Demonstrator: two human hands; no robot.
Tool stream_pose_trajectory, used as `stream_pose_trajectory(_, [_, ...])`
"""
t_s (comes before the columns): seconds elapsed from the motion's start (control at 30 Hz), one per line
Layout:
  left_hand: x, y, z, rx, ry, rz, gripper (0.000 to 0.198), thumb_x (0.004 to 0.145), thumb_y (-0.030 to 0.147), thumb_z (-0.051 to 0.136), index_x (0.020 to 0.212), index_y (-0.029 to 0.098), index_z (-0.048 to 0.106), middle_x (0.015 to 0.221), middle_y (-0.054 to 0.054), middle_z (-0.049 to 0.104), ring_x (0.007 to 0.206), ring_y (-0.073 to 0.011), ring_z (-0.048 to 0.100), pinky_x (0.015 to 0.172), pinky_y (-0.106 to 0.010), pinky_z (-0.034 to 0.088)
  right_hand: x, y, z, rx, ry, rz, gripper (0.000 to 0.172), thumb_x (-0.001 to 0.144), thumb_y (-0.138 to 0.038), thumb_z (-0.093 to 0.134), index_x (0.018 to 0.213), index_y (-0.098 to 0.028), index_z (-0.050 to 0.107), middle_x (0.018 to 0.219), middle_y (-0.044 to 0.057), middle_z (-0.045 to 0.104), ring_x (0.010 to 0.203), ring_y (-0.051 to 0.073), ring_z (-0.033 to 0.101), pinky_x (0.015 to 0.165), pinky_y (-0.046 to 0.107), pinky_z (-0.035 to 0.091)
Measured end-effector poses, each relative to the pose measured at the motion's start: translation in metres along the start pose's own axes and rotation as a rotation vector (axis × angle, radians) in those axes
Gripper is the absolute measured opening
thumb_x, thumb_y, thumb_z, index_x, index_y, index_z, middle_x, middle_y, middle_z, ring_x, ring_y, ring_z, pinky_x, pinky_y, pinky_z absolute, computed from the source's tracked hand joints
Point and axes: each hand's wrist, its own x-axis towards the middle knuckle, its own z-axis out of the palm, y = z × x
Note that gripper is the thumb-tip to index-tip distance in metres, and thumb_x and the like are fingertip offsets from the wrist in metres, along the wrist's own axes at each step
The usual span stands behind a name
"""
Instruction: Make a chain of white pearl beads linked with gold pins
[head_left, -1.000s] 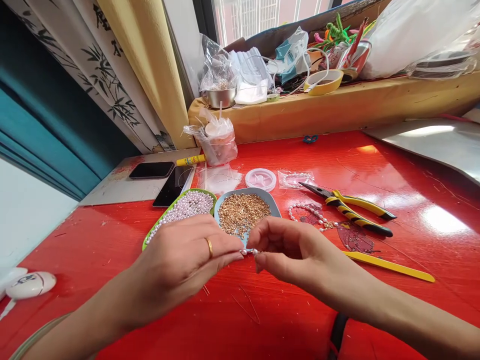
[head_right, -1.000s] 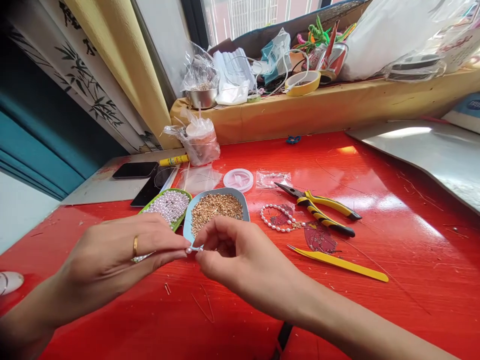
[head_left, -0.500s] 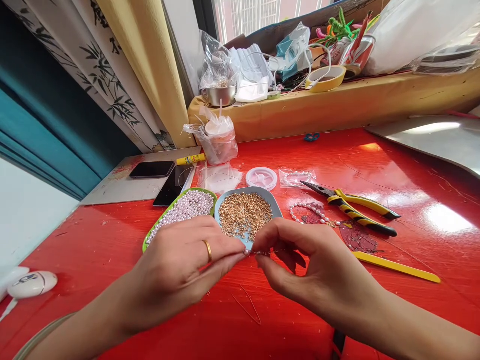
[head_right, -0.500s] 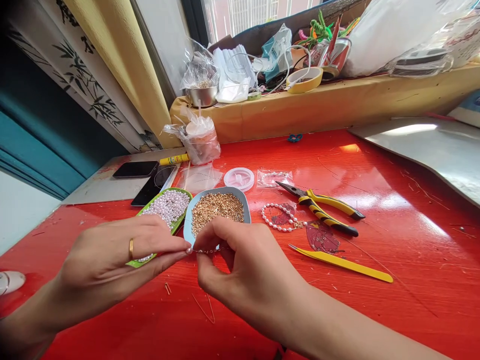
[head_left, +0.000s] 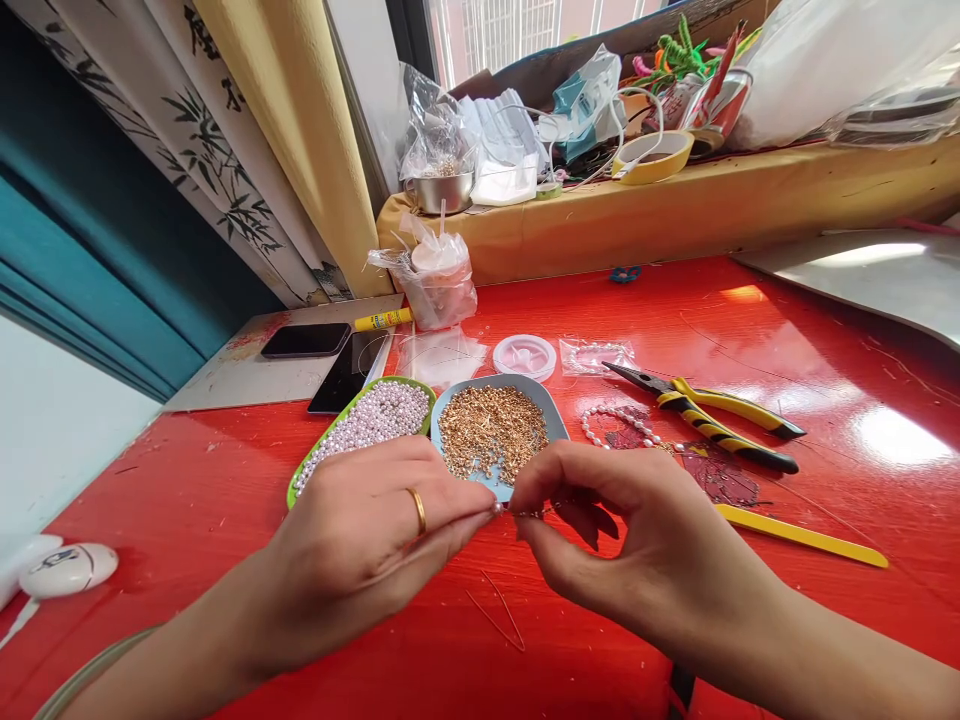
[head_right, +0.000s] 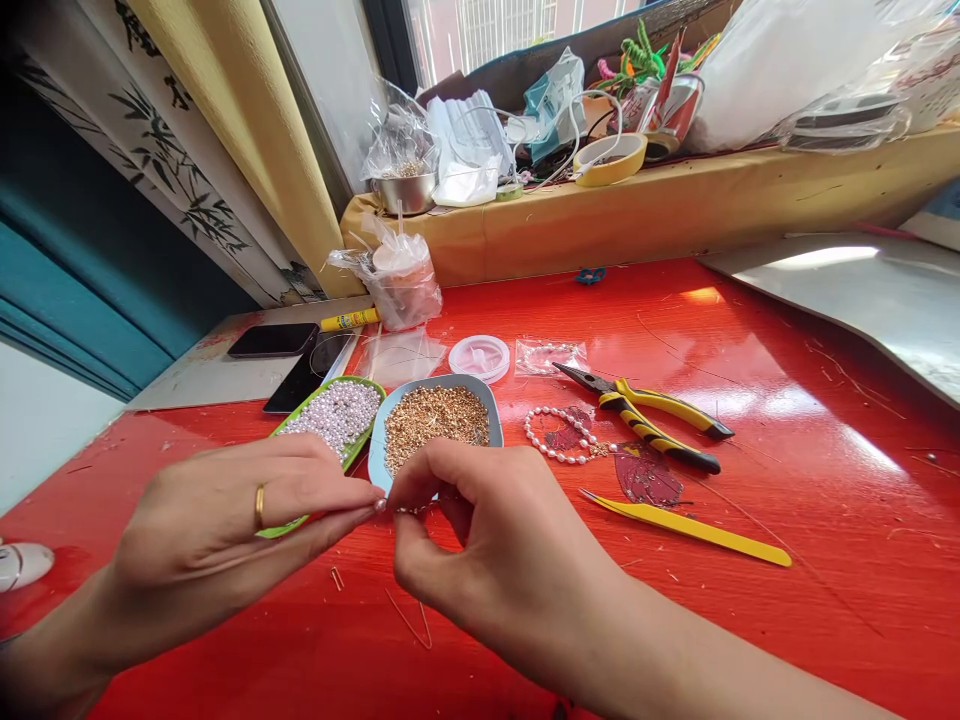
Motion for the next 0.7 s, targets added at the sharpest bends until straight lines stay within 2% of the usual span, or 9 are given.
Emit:
stream_pose_trajectory(0.2, [0.0010,0.0023,0.0024,0.061,0.074,0.046,0.018,0.079,0.009,0.059,0.094,0.017,0.062,0.065,0.001,0.064,0.059,-0.0107,0.055,0.056,-0.021,0.045,-0.0009,-0.0017,-0.0014,0.153,-0.065,0.155,0.009,0.069,-0.011,0.051,0.066,-0.018,0.056,0.055,-0.003,0.049,0.047,0.008,0.038,0.041,0.020,0.031])
stream_pose_trajectory(0.4, [0.0026,0.0046,0.0029,0.050,0.102,0.074,0.010,0.079,0.006,0.059,0.087,0.012,0.063,0.063,0.000,0.062,0.060,-0.0095,0.053,0.055,-0.020,0.046,0.0027,-0.0064,-0.0022,0.365,-0.112,0.250,0.010,0.067,-0.009,0.051,0.065,-0.018,0.054,0.051,-0.007,0.041,0.045,0.006,0.032,0.037,0.018,0.024])
stream_pose_trajectory(0.7, [0.0030,0.0051,0.0054,0.046,0.101,0.047,0.010,0.081,0.008,0.058,0.088,0.013,0.064,0.058,0.001,0.060,0.056,-0.0099,0.050,0.051,-0.021,0.043,0.0014,-0.0073,-0.0035,0.346,-0.105,0.277,0.009,0.067,-0.010,0.052,0.064,-0.018,0.056,0.051,-0.006,0.044,0.045,0.006,0.034,0.039,0.019,0.025])
